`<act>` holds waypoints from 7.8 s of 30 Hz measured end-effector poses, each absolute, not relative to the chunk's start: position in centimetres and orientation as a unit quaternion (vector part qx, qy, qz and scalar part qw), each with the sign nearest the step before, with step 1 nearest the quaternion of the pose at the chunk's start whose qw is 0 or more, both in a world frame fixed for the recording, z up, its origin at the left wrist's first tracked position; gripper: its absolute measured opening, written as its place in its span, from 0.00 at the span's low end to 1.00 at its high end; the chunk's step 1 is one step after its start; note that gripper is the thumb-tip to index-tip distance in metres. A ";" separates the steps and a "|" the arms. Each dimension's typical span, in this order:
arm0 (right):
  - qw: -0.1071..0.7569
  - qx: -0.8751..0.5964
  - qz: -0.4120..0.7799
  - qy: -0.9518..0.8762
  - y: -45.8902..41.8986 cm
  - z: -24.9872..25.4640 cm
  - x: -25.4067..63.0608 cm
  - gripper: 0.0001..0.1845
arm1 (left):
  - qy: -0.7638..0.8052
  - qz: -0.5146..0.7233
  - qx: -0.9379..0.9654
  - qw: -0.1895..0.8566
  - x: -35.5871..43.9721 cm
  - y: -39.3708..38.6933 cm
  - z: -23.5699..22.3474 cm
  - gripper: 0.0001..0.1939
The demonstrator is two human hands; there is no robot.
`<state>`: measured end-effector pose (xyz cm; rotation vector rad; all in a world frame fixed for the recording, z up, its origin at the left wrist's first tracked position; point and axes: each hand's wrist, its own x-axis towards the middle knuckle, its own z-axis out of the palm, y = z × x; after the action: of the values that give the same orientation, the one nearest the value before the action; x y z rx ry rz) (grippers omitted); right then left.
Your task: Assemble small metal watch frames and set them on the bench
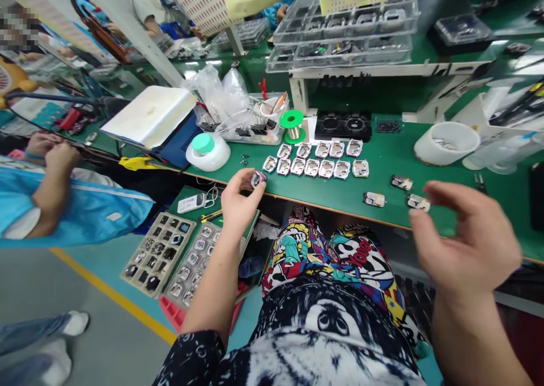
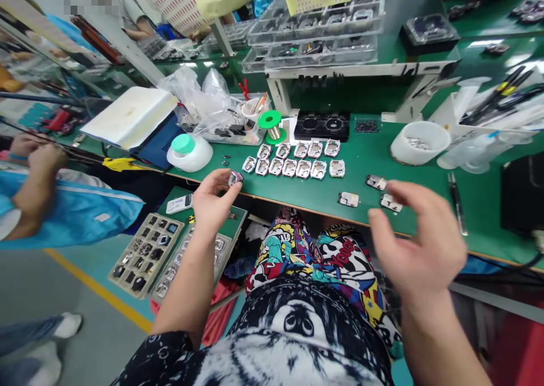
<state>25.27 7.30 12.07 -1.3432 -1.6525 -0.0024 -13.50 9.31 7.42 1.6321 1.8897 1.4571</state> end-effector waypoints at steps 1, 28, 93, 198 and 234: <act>0.489 -0.527 0.054 -0.694 6.4 11.8 24.4 0.27 | 0.613 0.539 0.544 0.194 -12.6 8.5 7.6 0.20; 0.488 -0.399 0.551 -0.547 2.1 5.2 19.5 0.16 | 0.434 0.468 0.504 0.582 -0.9 -0.1 6.7 0.22; 0.539 -0.389 0.236 -0.709 0.8 6.2 20.2 0.23 | 0.397 0.541 0.523 0.526 0.2 -0.7 6.7 0.27; 0.491 -0.411 0.260 -0.723 0.9 6.0 19.4 0.05 | 0.324 0.460 0.259 0.785 0.5 0.4 4.4 0.19; 0.498 -0.488 0.295 -0.654 1.9 5.1 20.1 0.09 | 0.370 0.382 0.232 0.815 1.5 0.0 3.8 0.19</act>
<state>20.12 1.89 5.08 -1.1805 -1.5823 0.7147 1.46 0.00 3.79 0.4952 0.7895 0.8145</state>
